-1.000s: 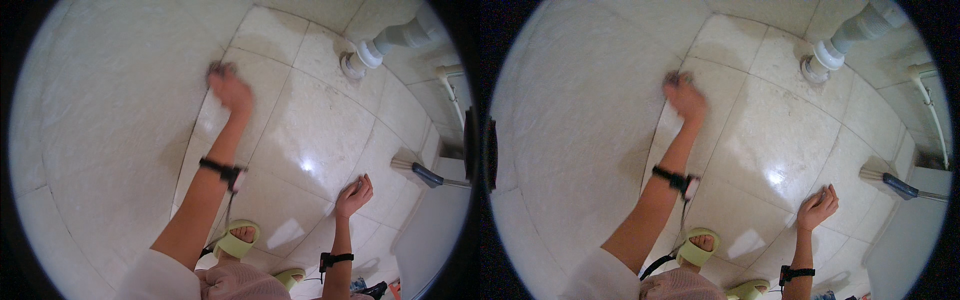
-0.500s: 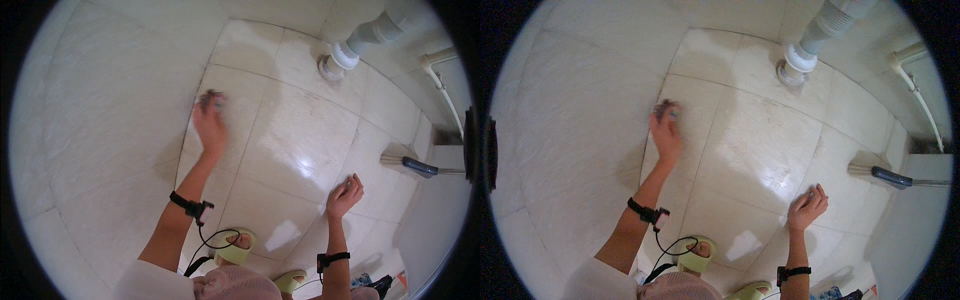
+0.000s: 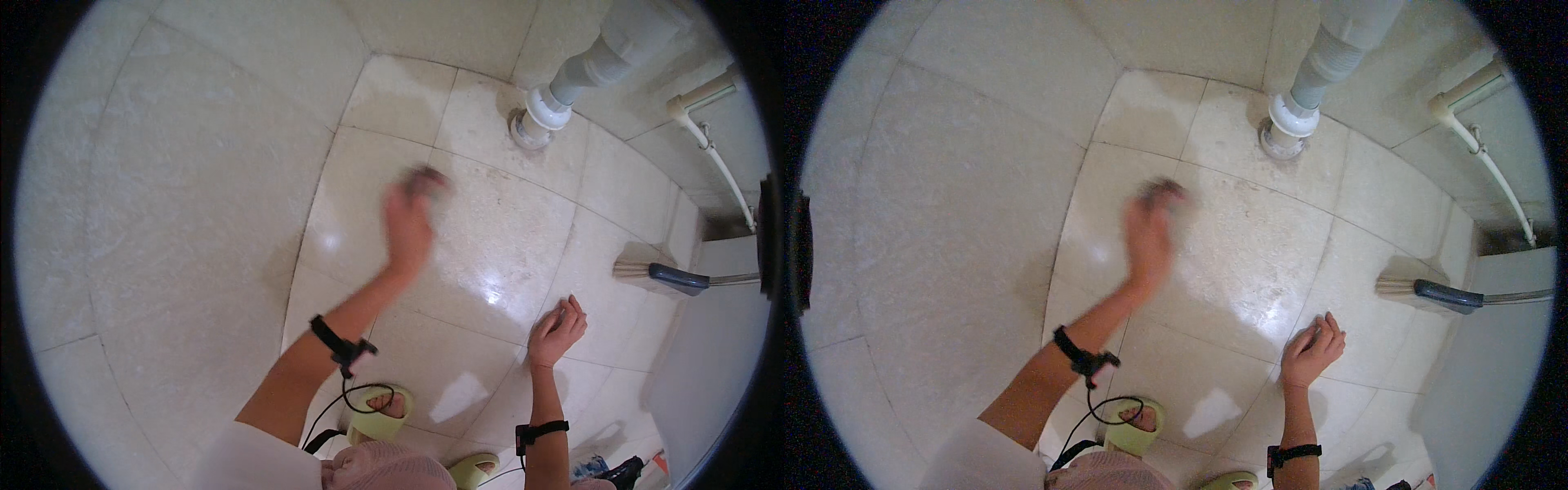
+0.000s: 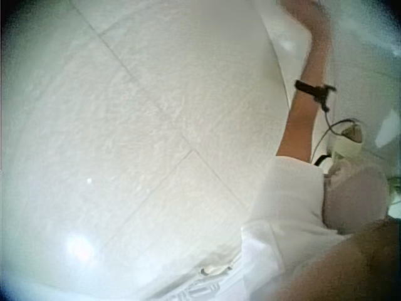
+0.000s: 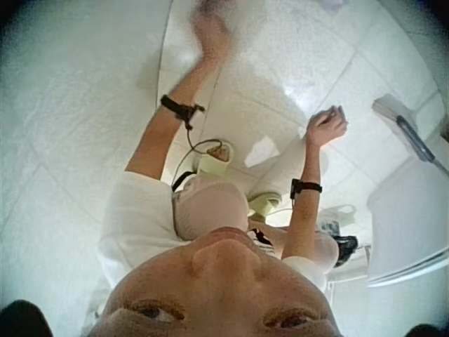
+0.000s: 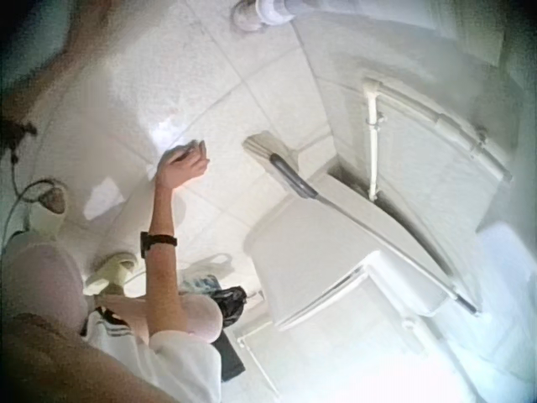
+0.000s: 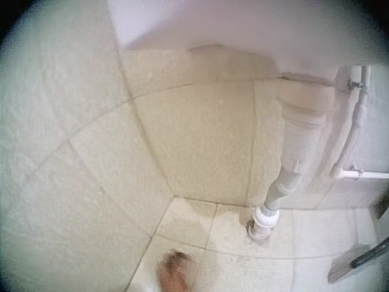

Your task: The person wipes the tiled bathroom floor with a small cloth, moving around the toilet and sink. They repeatedly rub the floor surface, adjust the cloth, and continue wiping different areas.

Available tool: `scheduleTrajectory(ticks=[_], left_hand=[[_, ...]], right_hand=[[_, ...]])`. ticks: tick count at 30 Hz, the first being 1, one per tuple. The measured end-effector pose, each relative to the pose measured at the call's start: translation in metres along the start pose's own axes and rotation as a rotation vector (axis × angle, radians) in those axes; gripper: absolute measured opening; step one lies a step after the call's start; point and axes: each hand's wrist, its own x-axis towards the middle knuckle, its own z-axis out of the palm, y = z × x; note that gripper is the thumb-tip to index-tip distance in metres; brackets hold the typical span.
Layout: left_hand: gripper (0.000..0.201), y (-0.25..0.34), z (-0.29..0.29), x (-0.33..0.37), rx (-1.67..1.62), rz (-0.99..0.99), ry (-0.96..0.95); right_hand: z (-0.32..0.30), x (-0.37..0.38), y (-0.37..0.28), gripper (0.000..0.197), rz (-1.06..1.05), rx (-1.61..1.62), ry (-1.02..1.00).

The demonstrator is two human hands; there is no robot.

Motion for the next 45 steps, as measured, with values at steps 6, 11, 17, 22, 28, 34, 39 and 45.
scheduleTrajectory(ticks=[6, 11, 17, 22, 28, 34, 39, 45], left_hand=[[0.045, -0.116, -0.023, 0.060, 0.617, -0.289, 0.230], [0.036, -0.129, 0.021, 0.135, 0.498, -0.203, 0.386], [0.035, -0.087, 0.046, 0.150, 0.116, 0.052, -0.047], [0.023, -0.054, 0.009, 0.121, -0.345, 0.255, -0.175], [0.036, -0.137, 0.017, 0.175, 0.634, -0.062, 0.184], [0.037, -0.111, 0.081, 0.224, 0.463, 0.147, 0.119], [0.035, -0.077, 0.067, 0.223, -0.008, 0.298, -0.083], [0.029, -0.119, 0.063, 0.255, 0.560, -0.242, 0.203]], right_hand=[[0.000, -0.001, -0.002, 0.023, -0.073, -0.093, 0.031], [0.000, 0.000, -0.002, 0.025, -0.045, -0.091, 0.003], [0.000, 0.000, -0.001, 0.025, -0.053, -0.094, -0.009], [0.000, 0.001, 0.000, 0.026, -0.060, -0.076, 0.009], [0.002, -0.001, 0.000, 0.030, -0.023, -0.058, -0.018], [-0.001, -0.001, -0.002, 0.030, -0.018, -0.069, -0.039], [-0.003, 0.000, -0.002, 0.031, -0.005, -0.048, -0.049], [-0.002, 0.000, -0.001, 0.033, -0.018, -0.066, -0.051]])
